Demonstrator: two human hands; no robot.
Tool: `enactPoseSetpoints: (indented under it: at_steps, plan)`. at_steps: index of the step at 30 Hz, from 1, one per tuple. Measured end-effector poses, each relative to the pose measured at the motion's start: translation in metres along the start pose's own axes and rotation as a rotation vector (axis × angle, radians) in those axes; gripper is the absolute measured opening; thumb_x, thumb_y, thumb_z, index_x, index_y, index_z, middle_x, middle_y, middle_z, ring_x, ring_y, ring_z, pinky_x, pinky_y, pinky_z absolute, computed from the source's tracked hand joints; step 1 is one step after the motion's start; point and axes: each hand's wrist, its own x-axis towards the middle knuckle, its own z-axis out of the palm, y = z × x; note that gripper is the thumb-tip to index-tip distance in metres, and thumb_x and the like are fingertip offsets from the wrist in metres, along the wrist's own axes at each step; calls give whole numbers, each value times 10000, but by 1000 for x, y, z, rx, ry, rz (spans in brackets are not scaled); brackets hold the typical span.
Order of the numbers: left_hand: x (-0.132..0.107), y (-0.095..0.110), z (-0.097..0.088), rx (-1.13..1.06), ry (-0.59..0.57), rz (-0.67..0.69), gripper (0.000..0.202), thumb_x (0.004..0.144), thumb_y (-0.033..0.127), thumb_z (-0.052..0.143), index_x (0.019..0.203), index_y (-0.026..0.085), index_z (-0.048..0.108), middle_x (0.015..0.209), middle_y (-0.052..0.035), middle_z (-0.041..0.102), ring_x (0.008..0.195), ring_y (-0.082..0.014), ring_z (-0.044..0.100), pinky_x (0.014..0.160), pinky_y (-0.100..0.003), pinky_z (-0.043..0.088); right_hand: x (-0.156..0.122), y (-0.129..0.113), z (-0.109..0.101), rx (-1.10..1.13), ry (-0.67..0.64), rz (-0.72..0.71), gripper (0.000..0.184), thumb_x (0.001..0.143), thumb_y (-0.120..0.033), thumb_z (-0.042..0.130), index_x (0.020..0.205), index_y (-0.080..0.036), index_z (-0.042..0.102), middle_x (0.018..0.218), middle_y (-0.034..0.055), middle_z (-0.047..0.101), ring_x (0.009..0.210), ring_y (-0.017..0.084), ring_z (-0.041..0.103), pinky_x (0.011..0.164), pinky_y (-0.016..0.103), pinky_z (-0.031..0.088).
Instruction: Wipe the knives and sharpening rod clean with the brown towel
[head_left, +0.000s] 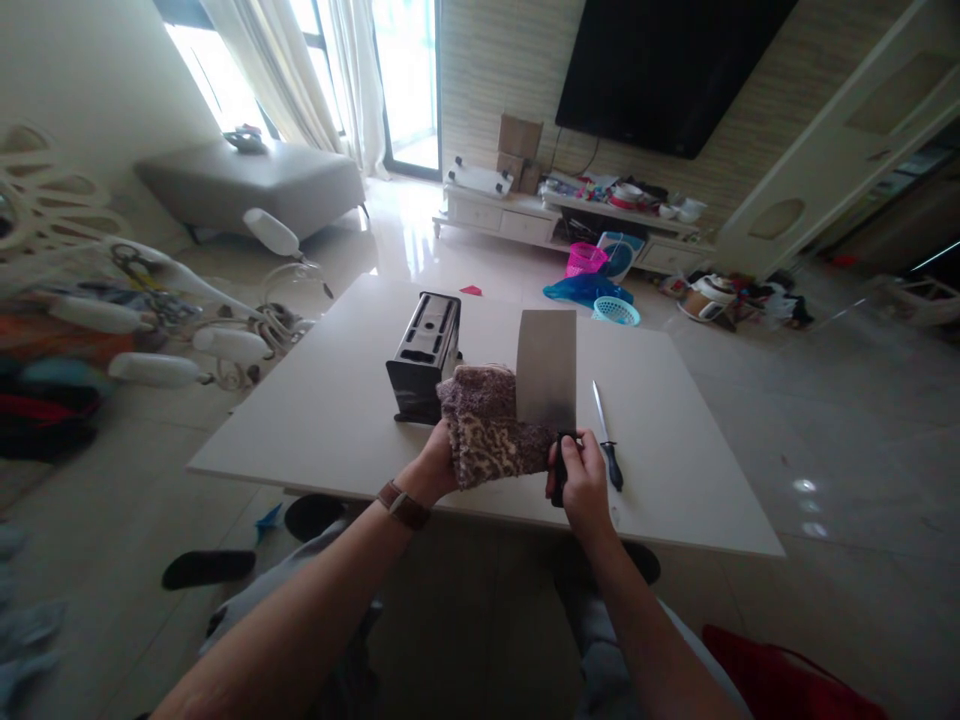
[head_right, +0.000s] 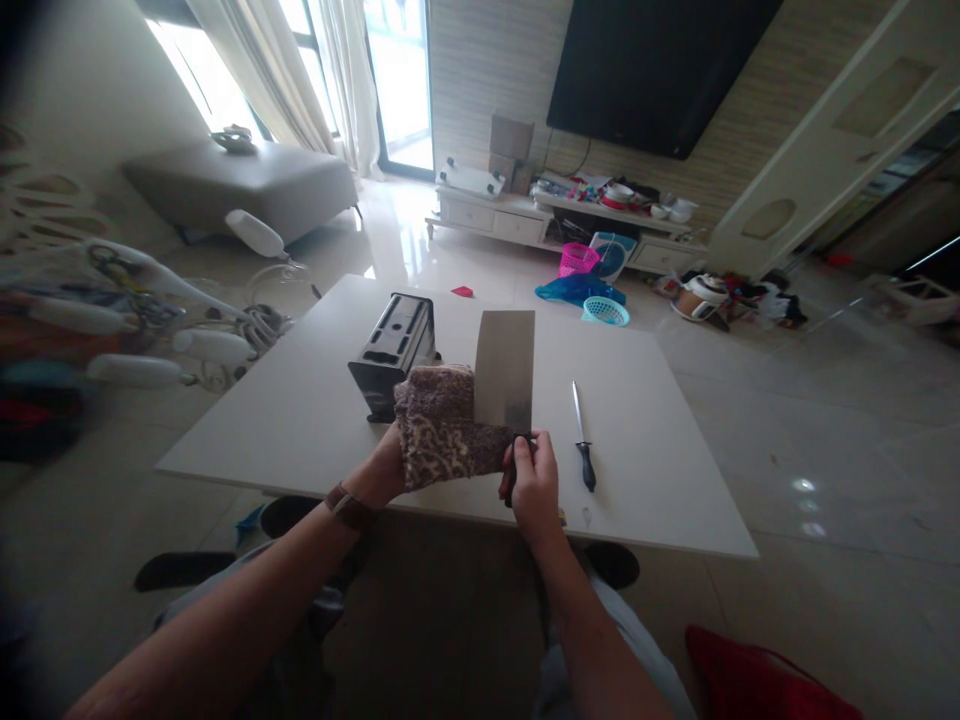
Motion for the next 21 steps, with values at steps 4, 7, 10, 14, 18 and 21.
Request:
enactPoseSetpoints:
  at_steps: [4,7,10,14,18,21]
  plan:
    - [-1,6,4,-92,-43,1,685,883,718,496,1245,167,685,1139,-146,761,1162,-343,673,953,-507,552,2,-1,-6,53,0,6,321,935,-538,600,901,-249,463,699,-91,571,353,62,478,313,193,373]
    - [-2,9,1,-76,-69,0,644,907,681,474,1225,167,698,1114,-138,765,1164,-339,672,968,-518,537,3,2,-7,96,-9,41,325,921,-535,623,889,-247,475,680,-90,568,343,63,459,303,197,382]
    - [-3,9,-3,-45,-79,-59,518,922,586,517,1119,159,736,1040,-137,774,1122,-338,690,965,-523,535,4,6,-8,168,-6,73,321,923,-525,623,859,-249,473,617,-96,540,331,72,446,290,197,366]
    - [-3,5,-4,-101,-144,-140,402,913,493,600,1063,152,749,1043,-126,781,1112,-322,705,1001,-483,537,4,10,-9,262,-45,94,324,923,-526,627,850,-249,475,601,-89,547,321,76,450,283,196,341]
    - [-3,1,-5,-228,-151,-140,380,918,422,630,1093,105,745,1070,-137,786,1113,-301,714,1046,-437,534,4,14,-7,226,-82,69,320,937,-523,628,853,-246,491,602,-95,556,304,74,454,271,190,327]
    - [0,-3,-6,-280,-99,-155,348,932,380,619,1084,93,747,1042,-140,790,1090,-303,724,1052,-442,540,2,13,-3,200,-73,50,308,956,-514,608,857,-245,495,614,-95,573,305,72,463,278,186,332]
